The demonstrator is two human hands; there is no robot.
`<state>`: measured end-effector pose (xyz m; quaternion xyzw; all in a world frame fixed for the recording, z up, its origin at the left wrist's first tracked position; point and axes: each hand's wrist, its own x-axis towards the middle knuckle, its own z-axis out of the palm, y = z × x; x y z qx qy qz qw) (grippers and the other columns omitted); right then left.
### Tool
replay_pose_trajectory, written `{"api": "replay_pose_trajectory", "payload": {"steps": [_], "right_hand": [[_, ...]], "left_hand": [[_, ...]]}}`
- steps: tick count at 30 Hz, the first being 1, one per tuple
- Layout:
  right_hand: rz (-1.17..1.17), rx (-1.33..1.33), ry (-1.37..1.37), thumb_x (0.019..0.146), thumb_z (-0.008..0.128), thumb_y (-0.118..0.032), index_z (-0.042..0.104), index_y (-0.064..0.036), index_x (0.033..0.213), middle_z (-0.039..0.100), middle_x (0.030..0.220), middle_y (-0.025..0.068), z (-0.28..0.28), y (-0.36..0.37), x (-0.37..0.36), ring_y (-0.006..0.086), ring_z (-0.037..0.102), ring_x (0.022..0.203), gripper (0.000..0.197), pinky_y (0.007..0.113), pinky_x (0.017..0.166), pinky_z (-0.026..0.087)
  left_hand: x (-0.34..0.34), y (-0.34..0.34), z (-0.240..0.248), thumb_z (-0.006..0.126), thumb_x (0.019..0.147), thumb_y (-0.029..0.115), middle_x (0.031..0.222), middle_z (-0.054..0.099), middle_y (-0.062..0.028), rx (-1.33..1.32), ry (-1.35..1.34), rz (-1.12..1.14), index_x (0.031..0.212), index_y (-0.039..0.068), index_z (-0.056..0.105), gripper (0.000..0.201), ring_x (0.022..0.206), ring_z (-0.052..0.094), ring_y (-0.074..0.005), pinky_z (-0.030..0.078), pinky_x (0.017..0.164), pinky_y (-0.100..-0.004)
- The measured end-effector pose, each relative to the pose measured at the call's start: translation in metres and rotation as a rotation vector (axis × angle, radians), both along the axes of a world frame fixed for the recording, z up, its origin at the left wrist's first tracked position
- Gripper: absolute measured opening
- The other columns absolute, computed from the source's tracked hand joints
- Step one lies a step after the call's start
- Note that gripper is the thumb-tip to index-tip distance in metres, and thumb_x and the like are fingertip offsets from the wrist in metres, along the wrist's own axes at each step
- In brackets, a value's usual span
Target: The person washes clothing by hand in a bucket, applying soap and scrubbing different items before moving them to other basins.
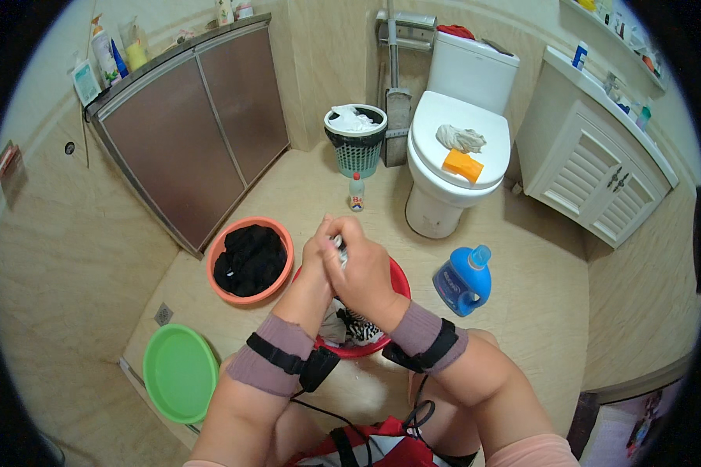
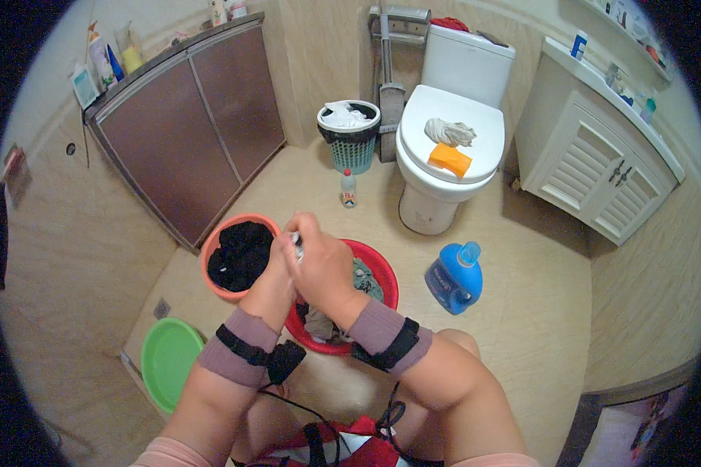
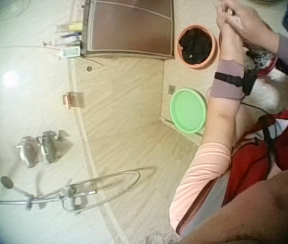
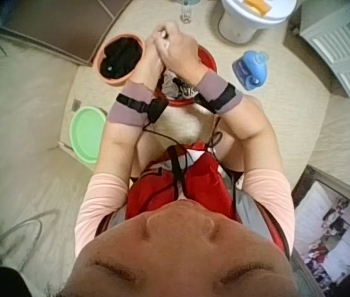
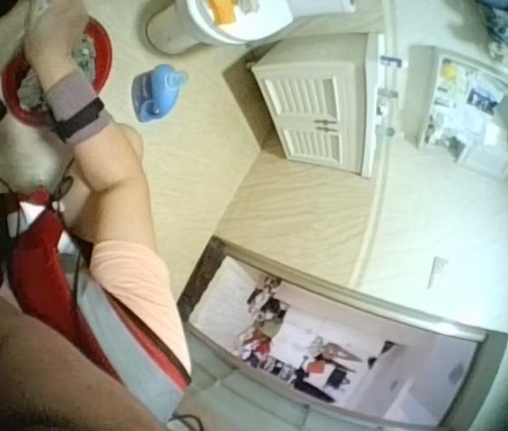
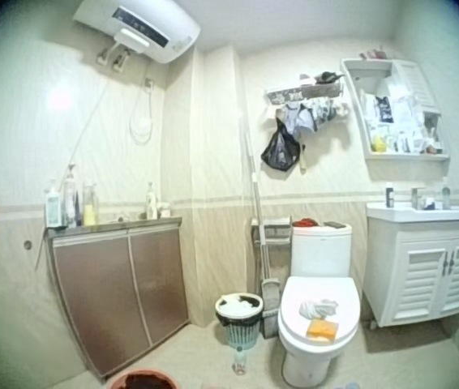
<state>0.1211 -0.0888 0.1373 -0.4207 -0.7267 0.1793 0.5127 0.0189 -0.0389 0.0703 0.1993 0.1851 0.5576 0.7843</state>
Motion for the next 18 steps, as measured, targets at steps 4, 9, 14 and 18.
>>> {"api": "replay_pose_trajectory", "payload": {"steps": [4,9,14,18], "right_hand": [[-0.217,-0.036,0.061,0.092,0.055,-0.028,0.059,-0.0107,0.095,0.063,0.075,0.0203,-0.031,0.049,0.029,0.0388,0.062,0.07,0.018,0.048,0.06,0.047],[0.153,-0.517,0.683,0.094,0.054,-0.025,0.063,-0.0043,0.093,0.064,0.078,0.0072,-0.043,0.079,0.052,0.0156,0.062,0.075,0.022,0.031,0.064,0.047],[0.285,-0.437,0.36,0.092,0.058,-0.021,0.062,-0.0043,0.092,0.063,0.082,0.0013,-0.009,0.042,0.039,0.0108,0.058,0.077,0.017,0.027,0.071,0.047],[0.128,-0.071,-0.017,0.089,0.062,-0.022,0.061,-0.005,0.089,0.064,0.076,0.0113,-0.003,0.004,0.006,0.0229,0.063,0.068,0.017,0.033,0.063,0.048]], "left_hand": [[0.047,-0.01,0.047,0.046,0.097,0.046,0.085,0.066,-0.004,-0.313,0.306,0.081,0.099,0.009,0.062,0.041,0.074,0.064,-0.0182,0.052,0.063,-0.035],[0.035,-0.01,0.049,0.041,0.1,0.039,0.098,0.068,-0.0093,-0.184,0.27,0.065,0.109,0.006,0.059,0.039,0.086,0.066,-0.0229,0.054,0.076,-0.0394],[0.017,0.011,0.027,0.041,0.099,0.041,0.089,0.068,-0.0104,-0.46,0.242,0.229,0.095,0.008,0.06,0.038,0.081,0.067,-0.0246,0.055,0.072,-0.0435],[-0.012,0.02,-0.018,0.047,0.097,0.044,0.076,0.062,-0.005,0.005,0.068,0.043,0.081,0.014,0.056,0.035,0.072,0.063,-0.0212,0.053,0.065,-0.0399]]}}
